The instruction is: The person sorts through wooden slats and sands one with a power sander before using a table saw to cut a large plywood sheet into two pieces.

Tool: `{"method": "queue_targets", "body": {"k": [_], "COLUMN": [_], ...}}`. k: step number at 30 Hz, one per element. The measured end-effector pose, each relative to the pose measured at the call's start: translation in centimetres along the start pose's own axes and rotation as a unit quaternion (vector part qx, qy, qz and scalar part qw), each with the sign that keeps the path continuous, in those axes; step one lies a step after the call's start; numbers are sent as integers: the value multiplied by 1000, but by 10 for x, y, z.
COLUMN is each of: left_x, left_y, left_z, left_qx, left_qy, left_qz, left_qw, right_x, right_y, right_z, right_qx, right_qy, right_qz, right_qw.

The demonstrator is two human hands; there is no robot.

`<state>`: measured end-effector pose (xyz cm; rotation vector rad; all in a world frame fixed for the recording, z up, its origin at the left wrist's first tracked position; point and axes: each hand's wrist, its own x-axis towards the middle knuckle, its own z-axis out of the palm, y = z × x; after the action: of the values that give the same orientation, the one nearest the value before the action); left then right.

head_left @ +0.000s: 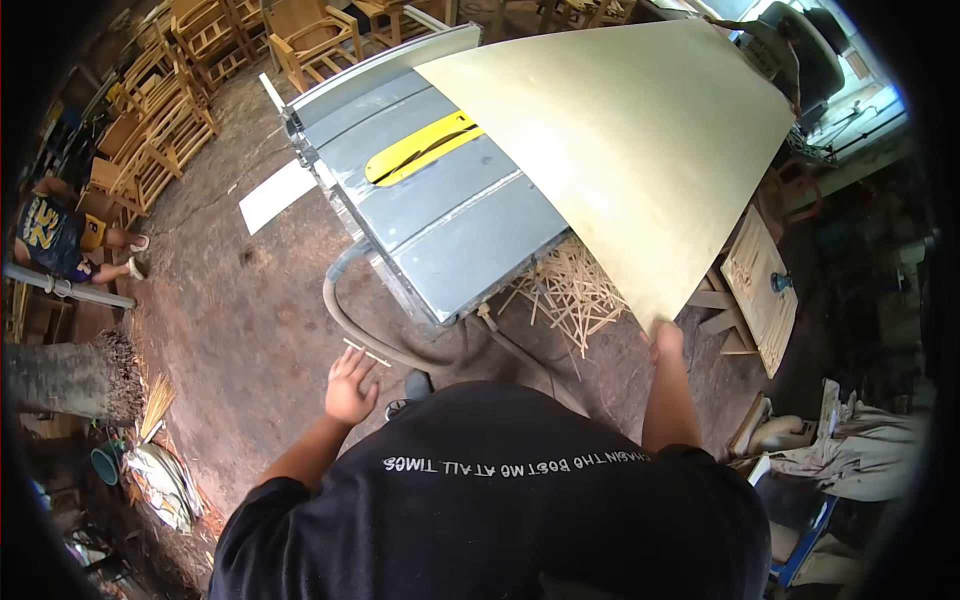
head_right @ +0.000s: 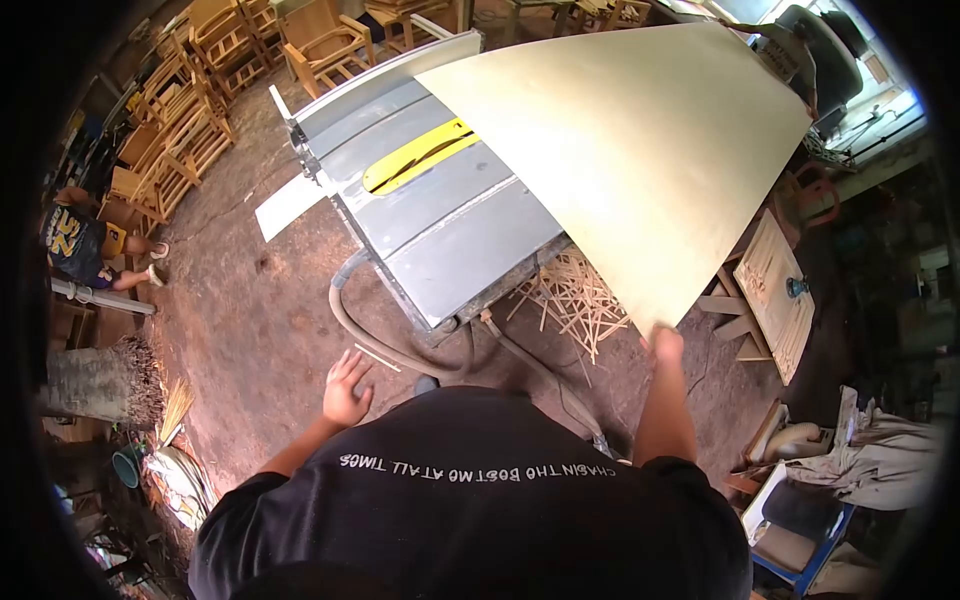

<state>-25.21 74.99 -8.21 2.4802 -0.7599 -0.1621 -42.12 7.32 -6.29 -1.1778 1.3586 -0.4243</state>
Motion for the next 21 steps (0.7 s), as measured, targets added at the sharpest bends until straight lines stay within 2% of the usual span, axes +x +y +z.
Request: {"method": "queue_targets", "body": {"k": [3,6,11,14,18,21], "left_x": [-44,-50,-31,-16,-3,4], "left_y": [-50,-65,-86,-83,-93,-69], "left_z": [4,-1,0,-9,-2,8], "left_qx": [28,26,3,8,-3,-45], "left_qy": [7,-4,-18,-33,-39,-16], "left_qz": [-106,-180,-180,-190,-241,-345], "left_qw": [994,983,984,981,970,938], "right_x": [5,1,-11,-7,-3,-9], "right_y": [-2,-6,-15,-13,-5,-9], "right_z": [2,8,9,4,-1,-2], "right_qx": [-3,4,-2,-8,-5,2], "right_qy": [17,27,45,23,-3,-26], "right_qz": [4,5,-7,-4,-7,-2], "right_qw": [1000,1000,999,1000,1000,1000]}}
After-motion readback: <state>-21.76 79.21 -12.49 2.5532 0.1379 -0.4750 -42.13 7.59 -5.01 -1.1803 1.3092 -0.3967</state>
